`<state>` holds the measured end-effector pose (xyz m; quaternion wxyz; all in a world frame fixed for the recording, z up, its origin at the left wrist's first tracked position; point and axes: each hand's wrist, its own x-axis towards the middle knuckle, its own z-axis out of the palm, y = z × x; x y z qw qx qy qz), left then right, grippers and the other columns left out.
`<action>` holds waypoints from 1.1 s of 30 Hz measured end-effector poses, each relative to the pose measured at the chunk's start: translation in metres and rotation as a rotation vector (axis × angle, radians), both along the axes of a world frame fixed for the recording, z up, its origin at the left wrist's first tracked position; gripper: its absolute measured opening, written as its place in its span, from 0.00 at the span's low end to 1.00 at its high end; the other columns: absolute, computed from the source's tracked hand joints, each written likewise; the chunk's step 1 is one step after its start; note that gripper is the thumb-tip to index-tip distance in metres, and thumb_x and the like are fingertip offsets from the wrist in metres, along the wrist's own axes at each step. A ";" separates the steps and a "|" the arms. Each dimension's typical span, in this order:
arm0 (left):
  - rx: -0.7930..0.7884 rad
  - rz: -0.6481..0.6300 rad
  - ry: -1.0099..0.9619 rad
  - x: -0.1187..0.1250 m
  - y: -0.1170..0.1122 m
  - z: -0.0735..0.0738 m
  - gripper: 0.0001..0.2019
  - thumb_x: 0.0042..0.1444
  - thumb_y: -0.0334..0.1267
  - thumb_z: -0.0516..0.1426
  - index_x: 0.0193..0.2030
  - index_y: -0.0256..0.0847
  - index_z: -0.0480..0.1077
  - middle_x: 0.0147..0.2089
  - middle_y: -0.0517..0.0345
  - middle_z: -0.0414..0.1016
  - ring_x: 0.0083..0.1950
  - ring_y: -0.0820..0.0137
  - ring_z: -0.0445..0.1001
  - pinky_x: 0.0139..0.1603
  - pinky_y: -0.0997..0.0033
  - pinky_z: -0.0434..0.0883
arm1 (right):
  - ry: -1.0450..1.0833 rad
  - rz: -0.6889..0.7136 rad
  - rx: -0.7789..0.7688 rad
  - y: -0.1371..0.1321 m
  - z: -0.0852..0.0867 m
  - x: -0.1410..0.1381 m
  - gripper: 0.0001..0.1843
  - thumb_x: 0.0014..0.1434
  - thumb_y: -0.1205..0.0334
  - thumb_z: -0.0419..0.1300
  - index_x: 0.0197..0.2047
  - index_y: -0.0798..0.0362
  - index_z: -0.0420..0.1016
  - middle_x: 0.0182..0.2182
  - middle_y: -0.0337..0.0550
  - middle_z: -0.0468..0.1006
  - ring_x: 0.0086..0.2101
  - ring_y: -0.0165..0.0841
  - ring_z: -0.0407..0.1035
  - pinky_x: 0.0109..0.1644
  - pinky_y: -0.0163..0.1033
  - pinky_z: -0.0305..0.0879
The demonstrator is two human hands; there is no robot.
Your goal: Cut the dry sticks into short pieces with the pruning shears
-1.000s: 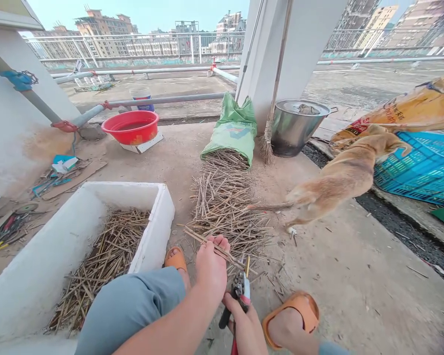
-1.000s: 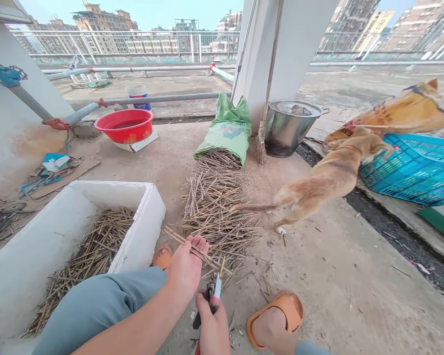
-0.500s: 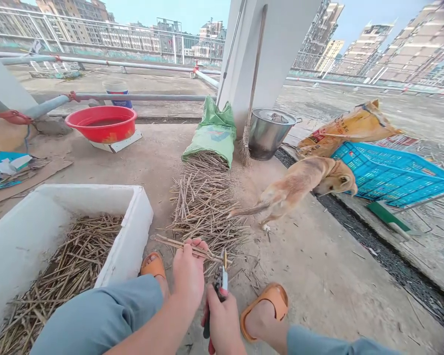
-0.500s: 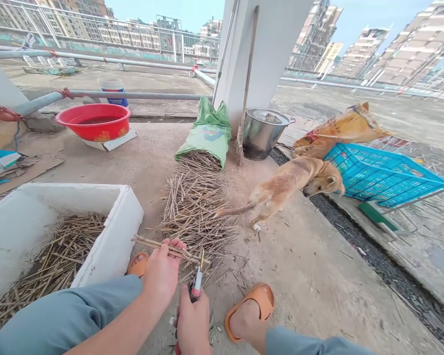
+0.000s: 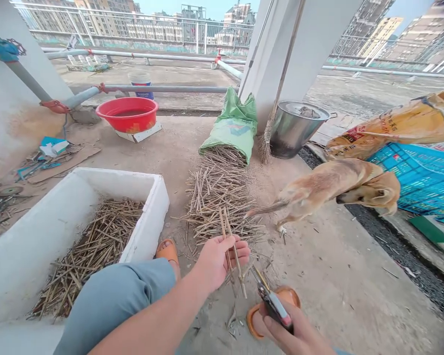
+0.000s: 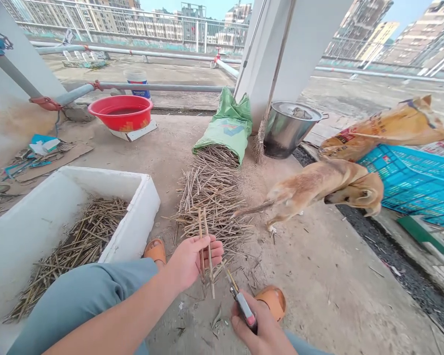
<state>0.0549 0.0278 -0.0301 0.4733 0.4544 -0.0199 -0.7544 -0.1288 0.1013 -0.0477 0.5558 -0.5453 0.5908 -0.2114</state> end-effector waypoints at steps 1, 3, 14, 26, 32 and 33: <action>-0.004 -0.017 -0.014 0.000 0.001 -0.001 0.05 0.53 0.31 0.55 0.35 0.31 0.69 0.33 0.47 0.76 0.30 0.70 0.76 0.33 0.69 0.74 | 0.029 0.059 -0.011 -0.001 0.005 -0.001 0.15 0.50 0.48 0.57 0.23 0.50 0.66 0.20 0.35 0.60 0.24 0.31 0.53 0.29 0.37 0.49; -0.009 -0.026 -0.036 0.000 0.001 -0.003 0.05 0.53 0.31 0.56 0.35 0.31 0.69 0.34 0.47 0.76 0.30 0.70 0.76 0.34 0.69 0.74 | 0.075 0.136 -0.038 -0.004 0.013 -0.001 0.15 0.53 0.49 0.53 0.23 0.50 0.64 0.20 0.35 0.58 0.23 0.30 0.52 0.28 0.37 0.47; -0.041 -0.061 -0.010 -0.002 0.005 -0.003 0.04 0.52 0.31 0.57 0.34 0.31 0.69 0.32 0.48 0.76 0.31 0.69 0.76 0.35 0.68 0.74 | 0.165 0.349 -0.109 -0.011 -0.012 -0.012 0.13 0.54 0.52 0.52 0.23 0.49 0.59 0.18 0.34 0.57 0.22 0.30 0.53 0.26 0.36 0.47; -0.050 -0.083 -0.034 -0.003 0.006 -0.003 0.06 0.49 0.32 0.59 0.34 0.33 0.70 0.31 0.53 0.75 0.27 0.74 0.72 0.32 0.72 0.72 | -0.085 -0.026 0.093 -0.002 -0.010 0.006 0.19 0.52 0.43 0.54 0.27 0.52 0.67 0.18 0.36 0.63 0.21 0.31 0.58 0.27 0.38 0.54; -0.241 -0.355 -0.225 -0.009 0.013 -0.001 0.13 0.43 0.42 0.63 0.29 0.33 0.72 0.27 0.55 0.73 0.26 0.75 0.69 0.32 0.73 0.68 | -0.849 -0.122 0.592 -0.021 0.032 0.014 0.20 0.48 0.49 0.58 0.39 0.56 0.71 0.27 0.45 0.74 0.27 0.38 0.68 0.33 0.45 0.64; -0.276 -0.395 -0.236 -0.009 0.014 0.001 0.14 0.42 0.44 0.63 0.28 0.33 0.72 0.25 0.57 0.71 0.25 0.76 0.68 0.32 0.73 0.68 | -0.879 -0.103 0.602 -0.025 0.036 0.014 0.20 0.48 0.50 0.58 0.39 0.56 0.71 0.28 0.46 0.74 0.28 0.39 0.69 0.35 0.46 0.64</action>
